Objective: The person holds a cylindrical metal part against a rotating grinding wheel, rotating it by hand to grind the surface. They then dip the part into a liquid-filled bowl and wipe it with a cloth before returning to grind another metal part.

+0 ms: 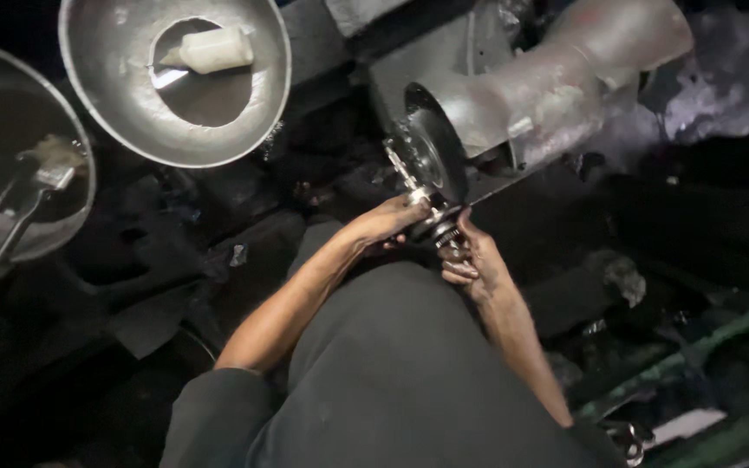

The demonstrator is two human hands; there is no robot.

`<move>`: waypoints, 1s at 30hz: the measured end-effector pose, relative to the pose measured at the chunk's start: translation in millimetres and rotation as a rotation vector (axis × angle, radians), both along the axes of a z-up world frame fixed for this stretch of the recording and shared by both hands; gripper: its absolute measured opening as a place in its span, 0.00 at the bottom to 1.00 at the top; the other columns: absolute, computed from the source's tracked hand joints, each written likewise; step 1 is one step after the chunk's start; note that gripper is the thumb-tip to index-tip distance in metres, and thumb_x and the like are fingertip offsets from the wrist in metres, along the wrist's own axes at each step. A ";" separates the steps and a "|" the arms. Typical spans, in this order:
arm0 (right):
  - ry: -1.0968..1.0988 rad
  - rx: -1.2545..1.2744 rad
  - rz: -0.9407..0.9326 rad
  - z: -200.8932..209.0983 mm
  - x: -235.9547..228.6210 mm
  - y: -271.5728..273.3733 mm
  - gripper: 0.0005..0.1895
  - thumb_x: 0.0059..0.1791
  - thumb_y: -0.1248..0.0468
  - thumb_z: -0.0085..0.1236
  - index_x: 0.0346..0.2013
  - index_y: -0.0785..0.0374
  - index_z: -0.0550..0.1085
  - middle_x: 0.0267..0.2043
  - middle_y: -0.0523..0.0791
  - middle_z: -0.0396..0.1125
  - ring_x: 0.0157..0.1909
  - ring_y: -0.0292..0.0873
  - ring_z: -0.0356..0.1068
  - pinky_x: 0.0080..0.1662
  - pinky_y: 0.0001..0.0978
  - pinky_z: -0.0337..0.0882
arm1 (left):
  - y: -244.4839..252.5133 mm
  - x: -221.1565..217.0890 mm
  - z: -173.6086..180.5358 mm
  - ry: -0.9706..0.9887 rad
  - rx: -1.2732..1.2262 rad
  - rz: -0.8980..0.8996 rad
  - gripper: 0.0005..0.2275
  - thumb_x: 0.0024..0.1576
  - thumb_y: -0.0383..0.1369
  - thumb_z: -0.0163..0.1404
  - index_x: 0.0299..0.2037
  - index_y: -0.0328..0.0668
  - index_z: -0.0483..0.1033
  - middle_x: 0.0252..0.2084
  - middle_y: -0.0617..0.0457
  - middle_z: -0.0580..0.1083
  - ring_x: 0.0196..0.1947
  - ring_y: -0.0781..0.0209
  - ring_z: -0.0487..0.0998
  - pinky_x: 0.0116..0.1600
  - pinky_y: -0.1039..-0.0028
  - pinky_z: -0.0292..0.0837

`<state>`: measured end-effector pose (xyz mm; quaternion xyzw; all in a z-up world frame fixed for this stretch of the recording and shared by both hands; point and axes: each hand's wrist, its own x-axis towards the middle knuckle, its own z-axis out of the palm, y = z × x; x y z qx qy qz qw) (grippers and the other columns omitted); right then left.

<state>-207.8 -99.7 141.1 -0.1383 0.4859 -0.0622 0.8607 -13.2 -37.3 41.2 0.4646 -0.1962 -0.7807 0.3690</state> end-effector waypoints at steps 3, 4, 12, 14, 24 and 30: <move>-0.032 0.032 -0.004 -12.2 -7.7 -2.0 0.27 0.55 0.37 0.43 0.29 0.56 0.68 0.13 0.34 0.50 0.08 0.28 0.43 0.15 0.23 0.42 | 3.9 3.1 2.5 0.020 -0.036 0.029 0.29 0.59 0.55 0.48 0.63 0.44 0.67 0.32 0.60 0.71 0.18 0.78 0.62 0.18 0.85 0.55; -0.042 0.041 0.001 -14.6 -9.3 -0.4 0.27 0.55 0.37 0.43 0.29 0.56 0.68 0.13 0.34 0.50 0.08 0.28 0.43 0.16 0.23 0.41 | 3.5 4.0 4.7 0.011 -0.031 0.023 0.29 0.59 0.55 0.48 0.62 0.43 0.67 0.32 0.59 0.72 0.17 0.78 0.63 0.17 0.85 0.57; 0.390 -1.285 0.497 1.1 -6.4 26.1 0.35 0.51 0.48 0.60 0.58 0.70 0.58 0.38 0.41 0.64 0.37 0.45 0.72 0.39 0.38 0.71 | 16.4 7.5 51.1 -0.172 -0.121 -0.023 0.35 0.50 0.37 0.61 0.68 0.38 0.58 0.31 0.52 0.75 0.18 0.70 0.71 0.19 0.78 0.68; 0.362 -1.447 0.545 3.7 -3.5 27.2 0.34 0.51 0.49 0.60 0.58 0.70 0.58 0.39 0.44 0.65 0.40 0.51 0.72 0.42 0.40 0.70 | 21.6 11.1 57.6 -0.141 -0.118 -0.033 0.39 0.51 0.37 0.62 0.70 0.38 0.52 0.34 0.50 0.76 0.21 0.70 0.73 0.20 0.78 0.70; -0.024 -0.105 0.059 12.0 -1.3 19.7 0.23 0.55 0.43 0.50 0.37 0.60 0.69 0.14 0.38 0.54 0.09 0.32 0.45 0.17 0.26 0.46 | 29.0 8.7 13.9 0.151 -0.432 0.176 0.36 0.57 0.35 0.64 0.71 0.33 0.57 0.59 0.52 0.72 0.56 0.66 0.73 0.63 0.73 0.71; 0.045 -0.127 0.141 6.8 1.4 13.1 0.30 0.56 0.36 0.42 0.30 0.60 0.67 0.12 0.37 0.52 0.09 0.32 0.43 0.17 0.26 0.44 | 29.3 1.2 2.6 -0.088 -0.292 0.191 0.29 0.57 0.44 0.60 0.63 0.35 0.67 0.54 0.54 0.76 0.54 0.66 0.74 0.60 0.74 0.70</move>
